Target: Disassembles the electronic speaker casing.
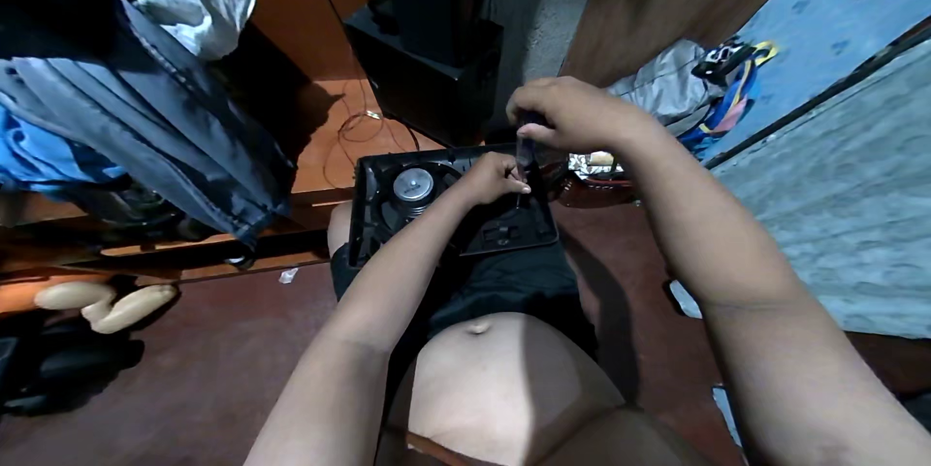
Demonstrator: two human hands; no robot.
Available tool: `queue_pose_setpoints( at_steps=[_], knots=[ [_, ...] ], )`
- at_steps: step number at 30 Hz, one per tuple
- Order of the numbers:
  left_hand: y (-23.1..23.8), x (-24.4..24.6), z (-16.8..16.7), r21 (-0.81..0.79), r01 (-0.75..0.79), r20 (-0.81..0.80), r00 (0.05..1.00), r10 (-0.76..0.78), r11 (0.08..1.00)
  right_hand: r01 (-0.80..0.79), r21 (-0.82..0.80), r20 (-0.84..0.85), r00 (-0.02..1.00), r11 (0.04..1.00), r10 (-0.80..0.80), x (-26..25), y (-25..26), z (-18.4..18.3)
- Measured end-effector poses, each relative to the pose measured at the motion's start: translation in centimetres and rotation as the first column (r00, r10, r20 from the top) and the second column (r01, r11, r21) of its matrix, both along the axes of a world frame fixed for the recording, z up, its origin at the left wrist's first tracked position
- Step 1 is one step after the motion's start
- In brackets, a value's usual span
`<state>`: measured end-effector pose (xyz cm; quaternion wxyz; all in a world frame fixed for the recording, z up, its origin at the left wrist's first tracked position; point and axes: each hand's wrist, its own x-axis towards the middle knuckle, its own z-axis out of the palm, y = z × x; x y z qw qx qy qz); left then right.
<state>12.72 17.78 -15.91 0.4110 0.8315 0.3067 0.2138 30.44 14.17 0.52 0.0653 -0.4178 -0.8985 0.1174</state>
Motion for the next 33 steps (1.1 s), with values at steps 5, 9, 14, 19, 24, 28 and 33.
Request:
queue_pose_setpoints(
  at_steps=[5, 9, 14, 19, 24, 28, 33],
  knots=[
    [-0.3, 0.6, 0.0, -0.002, -0.044, -0.015, 0.999, 0.044, 0.999, 0.232, 0.002, 0.003, 0.973, 0.973, -0.232, -0.4, -0.7, 0.2],
    [-0.5, 0.4, -0.3, 0.034, -0.014, 0.016, 1.0, 0.014, 0.999, 0.227, 0.09, 0.054, 0.971, 0.97, -0.233, -0.9, -1.2, -0.4],
    [0.0, -0.5, -0.8, 0.073, 0.099, 0.035, 0.994, -0.102, 0.992, -0.185, 0.037, -0.099, 0.977, 0.982, 0.188, 0.8, 0.1, -0.4],
    [-0.6, 0.2, -1.3, 0.036, -0.074, 0.063, 0.995, 0.071, 0.997, 0.278, 0.084, 0.07, 0.956, 0.957, -0.284, -1.5, -1.5, 0.0],
    [-0.7, 0.6, -1.3, 0.06, -0.061, 0.005, 0.998, 0.061, 0.996, 0.079, 0.031, 0.036, 0.996, 0.996, -0.081, -1.1, -1.3, 0.2],
    [0.0, -0.5, -0.9, 0.04, 0.099, 0.035, 0.994, -0.1, 0.994, 0.002, -0.052, -0.066, 0.998, 0.999, -0.005, 0.3, -0.6, 0.4],
    [-0.3, 0.4, -1.1, 0.051, -0.023, 0.031, 0.999, 0.022, 0.998, 0.237, -0.06, -0.205, 0.948, 0.97, -0.245, -0.1, -1.3, -1.5]
  ],
)
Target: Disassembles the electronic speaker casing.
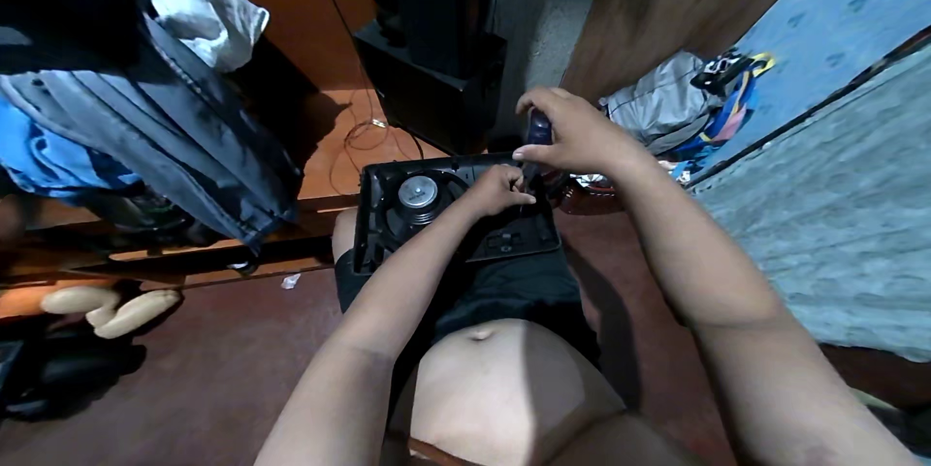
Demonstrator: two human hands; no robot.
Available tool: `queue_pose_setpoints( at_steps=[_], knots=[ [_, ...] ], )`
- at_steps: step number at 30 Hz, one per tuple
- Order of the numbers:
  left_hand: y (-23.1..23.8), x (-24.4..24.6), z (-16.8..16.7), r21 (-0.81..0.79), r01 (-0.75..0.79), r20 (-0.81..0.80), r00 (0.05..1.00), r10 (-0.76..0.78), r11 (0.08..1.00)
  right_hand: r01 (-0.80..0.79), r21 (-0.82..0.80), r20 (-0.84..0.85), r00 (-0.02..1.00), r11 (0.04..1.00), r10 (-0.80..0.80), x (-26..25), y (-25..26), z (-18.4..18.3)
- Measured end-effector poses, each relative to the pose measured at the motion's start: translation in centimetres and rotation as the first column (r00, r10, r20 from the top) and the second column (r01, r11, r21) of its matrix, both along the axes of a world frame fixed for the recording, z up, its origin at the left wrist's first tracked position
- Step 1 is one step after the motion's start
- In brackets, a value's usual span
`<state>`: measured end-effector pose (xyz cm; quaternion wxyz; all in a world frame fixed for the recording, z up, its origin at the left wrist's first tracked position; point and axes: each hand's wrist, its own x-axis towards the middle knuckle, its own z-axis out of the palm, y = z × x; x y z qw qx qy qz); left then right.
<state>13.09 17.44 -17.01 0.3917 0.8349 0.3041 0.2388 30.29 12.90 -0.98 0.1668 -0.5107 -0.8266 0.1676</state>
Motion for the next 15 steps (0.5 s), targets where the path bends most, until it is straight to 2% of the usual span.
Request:
queue_pose_setpoints(
  at_steps=[3, 6, 8, 11, 15],
  knots=[
    [-0.3, 0.5, -0.1, 0.028, -0.056, -0.037, 0.998, 0.057, 0.998, 0.119, 0.07, -0.088, 0.99, 0.99, -0.113, -0.4, -0.6, -1.3],
    [-0.1, 0.0, -0.1, 0.057, 0.037, -0.029, 0.999, -0.036, 0.998, 0.173, 0.05, -0.233, 0.96, 0.984, -0.157, -0.1, -1.2, -2.3],
    [0.3, -0.5, 0.0, 0.026, 0.106, -0.016, 0.994, -0.105, 0.994, 0.159, 0.004, -0.377, 0.915, 0.987, -0.146, 0.5, -1.3, -3.3],
    [0.4, -0.4, -0.4, -0.009, 0.074, 0.05, 0.996, -0.073, 0.997, 0.167, -0.061, -0.561, 0.81, 0.984, -0.172, 0.4, -1.7, -5.2],
    [0.0, 0.5, -0.4, -0.065, -0.037, 0.041, 0.998, 0.039, 0.997, 0.337, -0.063, -0.545, 0.777, 0.939, -0.315, -0.5, -2.1, -8.1]
  ],
)
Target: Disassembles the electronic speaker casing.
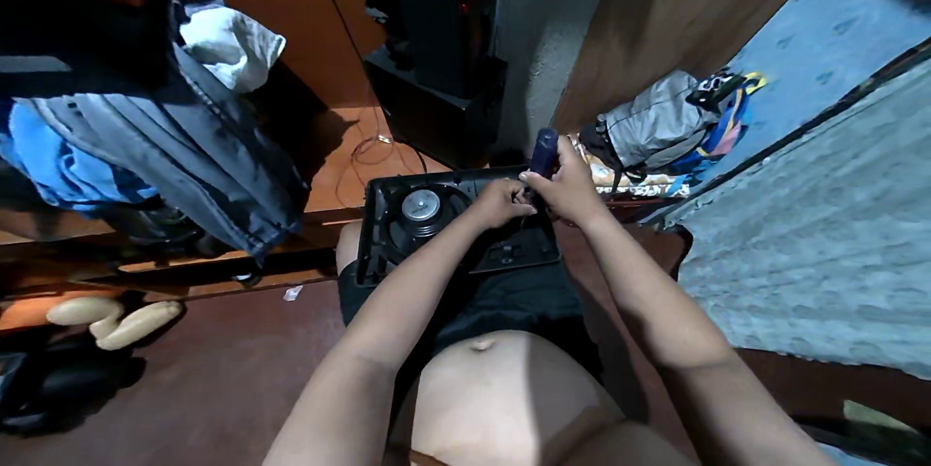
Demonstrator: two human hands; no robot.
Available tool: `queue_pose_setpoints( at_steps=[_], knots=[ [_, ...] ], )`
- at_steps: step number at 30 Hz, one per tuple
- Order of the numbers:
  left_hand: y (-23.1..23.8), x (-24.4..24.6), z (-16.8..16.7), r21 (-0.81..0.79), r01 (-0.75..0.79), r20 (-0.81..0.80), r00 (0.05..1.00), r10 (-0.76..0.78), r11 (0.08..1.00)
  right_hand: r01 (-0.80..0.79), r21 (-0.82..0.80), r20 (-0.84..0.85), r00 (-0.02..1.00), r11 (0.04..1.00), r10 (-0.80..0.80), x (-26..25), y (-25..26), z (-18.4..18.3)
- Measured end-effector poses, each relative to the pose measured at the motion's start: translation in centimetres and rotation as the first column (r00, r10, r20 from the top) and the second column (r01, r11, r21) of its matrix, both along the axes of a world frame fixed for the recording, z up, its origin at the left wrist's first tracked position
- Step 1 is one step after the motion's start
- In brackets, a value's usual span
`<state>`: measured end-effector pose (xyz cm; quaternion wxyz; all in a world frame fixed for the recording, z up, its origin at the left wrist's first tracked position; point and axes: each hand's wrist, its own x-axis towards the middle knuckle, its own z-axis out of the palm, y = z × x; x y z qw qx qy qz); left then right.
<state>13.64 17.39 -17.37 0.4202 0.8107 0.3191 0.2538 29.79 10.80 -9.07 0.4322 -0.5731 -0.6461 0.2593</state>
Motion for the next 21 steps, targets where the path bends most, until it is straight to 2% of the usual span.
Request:
queue_pose_setpoints(
  at_steps=[2, 4, 6, 8, 11, 14, 17, 19, 21],
  knots=[
    [-0.2, 0.1, 0.3, 0.018, -0.008, -0.047, 0.999, 0.009, 1.0, 0.041, -0.012, -0.031, 0.999, 0.999, -0.041, -0.2, -0.1, -1.1],
    [0.0, -0.1, 0.2, 0.081, 0.05, -0.09, 0.995, -0.043, 0.995, 0.046, 0.036, -0.097, 0.994, 0.998, -0.042, 0.0, 0.0, -2.1],
    [0.4, -0.5, 0.0, 0.115, 0.127, -0.115, 0.987, -0.114, 0.985, 0.001, 0.083, -0.192, 0.981, 0.997, 0.016, 0.3, 0.2, -2.7],
    [0.5, -0.5, -0.1, 0.11, 0.126, -0.086, 0.989, -0.117, 0.986, -0.054, 0.077, -0.246, 0.967, 0.996, 0.072, 0.3, 0.0, -2.8],
    [0.0, -0.2, 0.0, 0.088, 0.041, -0.039, 0.999, -0.038, 0.995, -0.042, 0.023, -0.16, 0.986, 0.999, 0.045, 0.1, -0.5, -3.2],
    [-0.4, 0.2, -0.1, 0.151, 0.008, -0.052, 0.999, 0.0, 0.988, 0.028, 0.007, -0.072, 0.997, 1.0, -0.028, 0.1, -0.7, -3.7],
    [-0.2, 0.1, -0.1, 0.245, 0.078, -0.218, 0.976, -0.023, 0.966, 0.045, 0.028, -0.136, 0.99, 0.999, -0.041, 0.2, -1.0, -3.7],
    [0.0, 0.1, 0.2, 0.339, 0.215, -0.443, 0.895, -0.046, 0.916, 0.02, 0.028, -0.151, 0.988, 0.999, -0.015, 0.5, -1.3, -3.7],
    [-0.2, 0.4, 0.2, 0.411, 0.318, -0.611, 0.792, -0.001, 0.854, -0.029, 0.007, -0.205, 0.978, 1.0, 0.029, 0.8, -1.7, -3.5]
  ],
)
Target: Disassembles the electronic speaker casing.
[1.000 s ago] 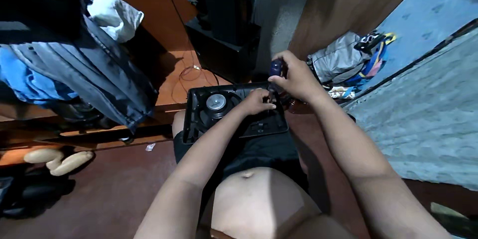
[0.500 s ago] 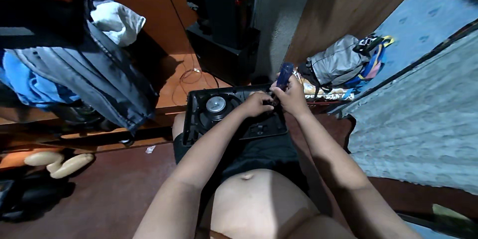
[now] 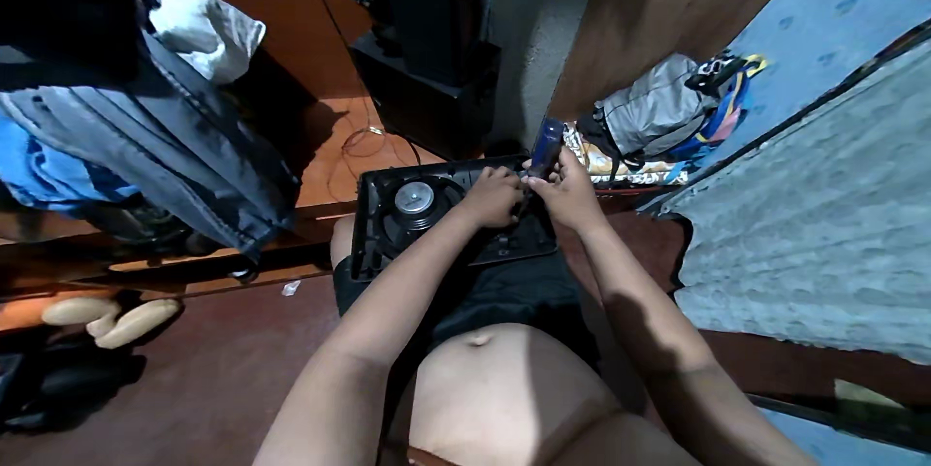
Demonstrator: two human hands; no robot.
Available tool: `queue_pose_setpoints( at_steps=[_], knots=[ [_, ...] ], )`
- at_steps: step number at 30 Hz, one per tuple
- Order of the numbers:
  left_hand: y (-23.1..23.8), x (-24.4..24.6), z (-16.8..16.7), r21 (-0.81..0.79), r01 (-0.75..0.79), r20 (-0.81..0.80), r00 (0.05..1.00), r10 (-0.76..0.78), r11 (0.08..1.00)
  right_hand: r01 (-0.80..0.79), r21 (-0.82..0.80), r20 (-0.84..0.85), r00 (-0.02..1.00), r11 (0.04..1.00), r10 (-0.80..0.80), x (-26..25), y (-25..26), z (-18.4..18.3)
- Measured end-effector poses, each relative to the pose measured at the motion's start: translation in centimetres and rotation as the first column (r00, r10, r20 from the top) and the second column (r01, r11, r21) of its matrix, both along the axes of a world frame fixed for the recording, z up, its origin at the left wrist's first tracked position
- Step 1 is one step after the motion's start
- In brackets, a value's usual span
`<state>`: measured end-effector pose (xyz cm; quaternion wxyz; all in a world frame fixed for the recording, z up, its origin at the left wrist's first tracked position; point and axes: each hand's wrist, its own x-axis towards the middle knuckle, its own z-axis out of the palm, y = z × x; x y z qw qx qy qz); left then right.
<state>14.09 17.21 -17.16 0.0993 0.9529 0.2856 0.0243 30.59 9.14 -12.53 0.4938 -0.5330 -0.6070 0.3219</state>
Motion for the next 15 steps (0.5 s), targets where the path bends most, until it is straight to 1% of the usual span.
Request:
queue_pose_setpoints(
  at_steps=[2, 4, 7, 11, 13, 15],
  knots=[
    [-0.3, 0.5, 0.0, 0.089, 0.005, -0.098, 0.995, 0.004, 0.996, -0.04, 0.0, -0.108, 0.993, 0.999, 0.04, -0.1, -0.4, 0.3],
    [-0.6, 0.9, 0.3, 0.118, -0.009, -0.145, 0.989, 0.026, 0.993, -0.054, -0.002, -0.157, 0.986, 0.999, 0.053, -0.3, -0.4, 0.3],
    [-0.9, 1.1, 0.4, 0.124, -0.042, -0.162, 0.985, 0.062, 0.991, -0.074, 0.014, -0.177, 0.981, 0.997, 0.075, -0.3, -0.6, 0.1],
    [-1.4, 1.4, 1.1, 0.093, -0.091, -0.186, 0.977, 0.107, 0.992, -0.094, -0.016, -0.146, 0.985, 0.995, 0.091, -0.3, -1.3, 0.5],
    [-1.5, 1.4, 1.4, 0.075, -0.096, -0.199, 0.974, 0.109, 0.993, -0.097, 0.012, -0.151, 0.984, 0.995, 0.098, -0.4, -1.6, 0.4],
    [-1.3, 1.2, 0.7, 0.102, -0.073, -0.153, 0.984, 0.088, 0.992, -0.078, 0.073, -0.16, 0.983, 0.994, 0.089, -0.3, -1.7, 0.3]
  ],
)
